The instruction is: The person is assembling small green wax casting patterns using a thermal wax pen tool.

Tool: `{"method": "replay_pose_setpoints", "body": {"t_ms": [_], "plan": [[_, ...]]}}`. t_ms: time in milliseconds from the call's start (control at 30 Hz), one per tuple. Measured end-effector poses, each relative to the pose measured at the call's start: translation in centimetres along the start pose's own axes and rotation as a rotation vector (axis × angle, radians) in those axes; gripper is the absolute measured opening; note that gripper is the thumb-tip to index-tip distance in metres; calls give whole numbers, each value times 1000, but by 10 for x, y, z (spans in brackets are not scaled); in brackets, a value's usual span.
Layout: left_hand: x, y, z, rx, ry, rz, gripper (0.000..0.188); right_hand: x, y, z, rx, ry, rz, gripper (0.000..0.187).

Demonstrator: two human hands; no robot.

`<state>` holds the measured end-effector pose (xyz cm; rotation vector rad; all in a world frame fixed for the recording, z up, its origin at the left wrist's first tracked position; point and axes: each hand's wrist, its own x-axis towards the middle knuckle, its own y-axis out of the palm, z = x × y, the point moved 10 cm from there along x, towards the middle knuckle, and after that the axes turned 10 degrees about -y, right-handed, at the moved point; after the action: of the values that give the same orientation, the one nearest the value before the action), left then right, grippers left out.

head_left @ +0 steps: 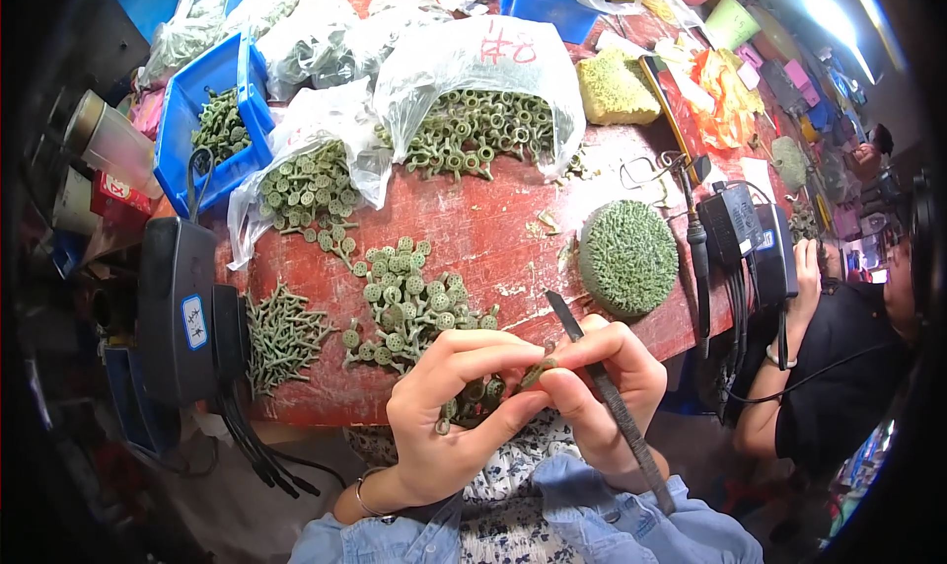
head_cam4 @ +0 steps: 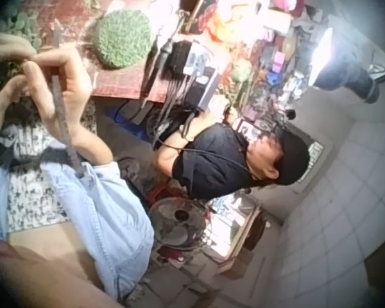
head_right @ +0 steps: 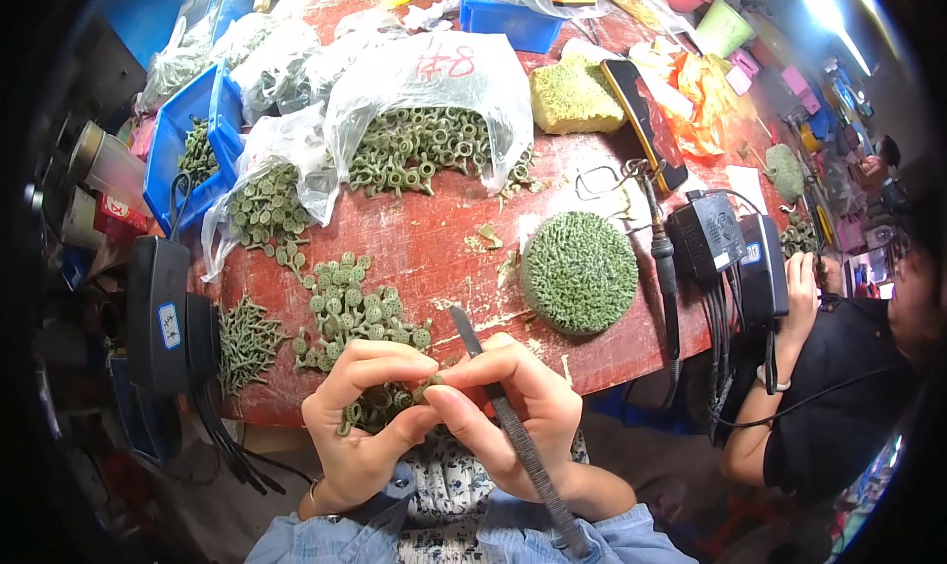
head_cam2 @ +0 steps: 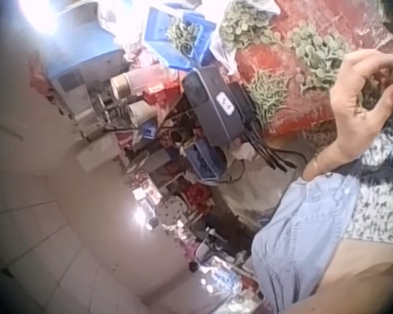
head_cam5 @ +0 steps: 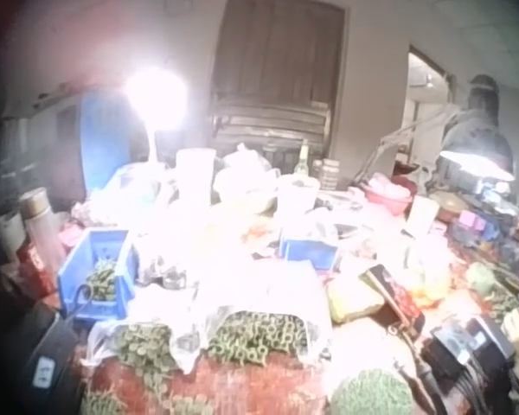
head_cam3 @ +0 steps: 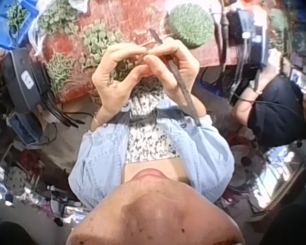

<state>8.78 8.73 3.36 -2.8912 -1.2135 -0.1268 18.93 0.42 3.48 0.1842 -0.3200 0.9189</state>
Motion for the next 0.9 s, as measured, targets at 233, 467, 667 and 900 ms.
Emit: {"method": "replay_pose_setpoints", "body": {"t_ms": [233, 467, 667, 900], "plan": [[-6, -12, -9, 216, 110, -152, 28, -3, 1, 0, -168, 2, 129, 26], [-16, -12, -20, 355, 224, -250, 31, -10, -5, 20, -57, -74, 158, 30], [-19, -7, -27, 474, 316, -281, 34, -9, 6, 40, -106, -204, 293, 30], [-21, -8, -26, 530, 273, -259, 36, -10, 14, 38, -172, -282, 296, 27]]}}
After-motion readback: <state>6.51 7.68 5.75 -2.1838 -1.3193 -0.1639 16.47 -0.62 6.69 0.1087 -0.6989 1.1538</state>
